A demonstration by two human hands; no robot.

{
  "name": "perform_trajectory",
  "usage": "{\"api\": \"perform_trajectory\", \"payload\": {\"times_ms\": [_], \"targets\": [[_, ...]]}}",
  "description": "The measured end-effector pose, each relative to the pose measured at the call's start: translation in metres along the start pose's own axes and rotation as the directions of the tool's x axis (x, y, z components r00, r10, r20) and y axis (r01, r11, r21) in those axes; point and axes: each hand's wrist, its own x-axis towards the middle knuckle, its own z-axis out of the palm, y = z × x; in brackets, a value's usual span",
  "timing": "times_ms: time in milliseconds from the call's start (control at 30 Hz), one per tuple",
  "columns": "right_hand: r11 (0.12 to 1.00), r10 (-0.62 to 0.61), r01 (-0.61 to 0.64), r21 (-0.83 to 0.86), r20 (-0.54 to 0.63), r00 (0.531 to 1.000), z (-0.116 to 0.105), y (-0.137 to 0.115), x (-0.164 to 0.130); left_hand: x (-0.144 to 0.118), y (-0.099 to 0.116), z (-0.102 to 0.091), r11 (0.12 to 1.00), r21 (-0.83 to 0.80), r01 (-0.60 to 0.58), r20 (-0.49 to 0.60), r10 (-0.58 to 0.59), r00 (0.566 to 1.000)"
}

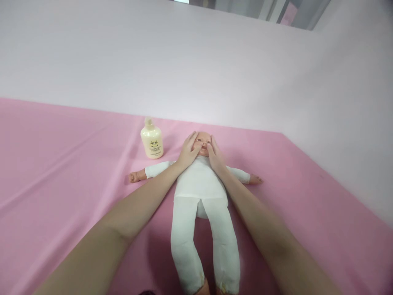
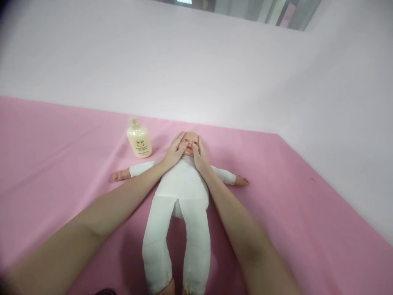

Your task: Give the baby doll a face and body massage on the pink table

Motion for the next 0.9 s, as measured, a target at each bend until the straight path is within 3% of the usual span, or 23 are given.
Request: {"api": "perform_trajectory", "payload": {"times_ms": [133, 400, 900], "targets": [[0.995, -0.096, 0.096, 0.007, 0.012, 0.995, -0.0008, -0.0055, -0.0018, -0.0005, 0.0021, -0.0014, 0.999, -0.003, -0.045, 0.003, 0.045, 0.999], [0.992, 0.129, -0.129, -0.014, -0.025, 0.991, 0.0007, -0.006, -0.0015, -0.0007, 0.0006, -0.0017, 1.0, 0.01, -0.028, -0.007, 0.028, 1.0], [0.992, 0.127, -0.128, -0.018, -0.015, 0.992, -0.0001, -0.0104, -0.0028, -0.0002, 0.0018, -0.0017, 1.0, 0.001, -0.007, 0.002, 0.007, 1.0]]}}
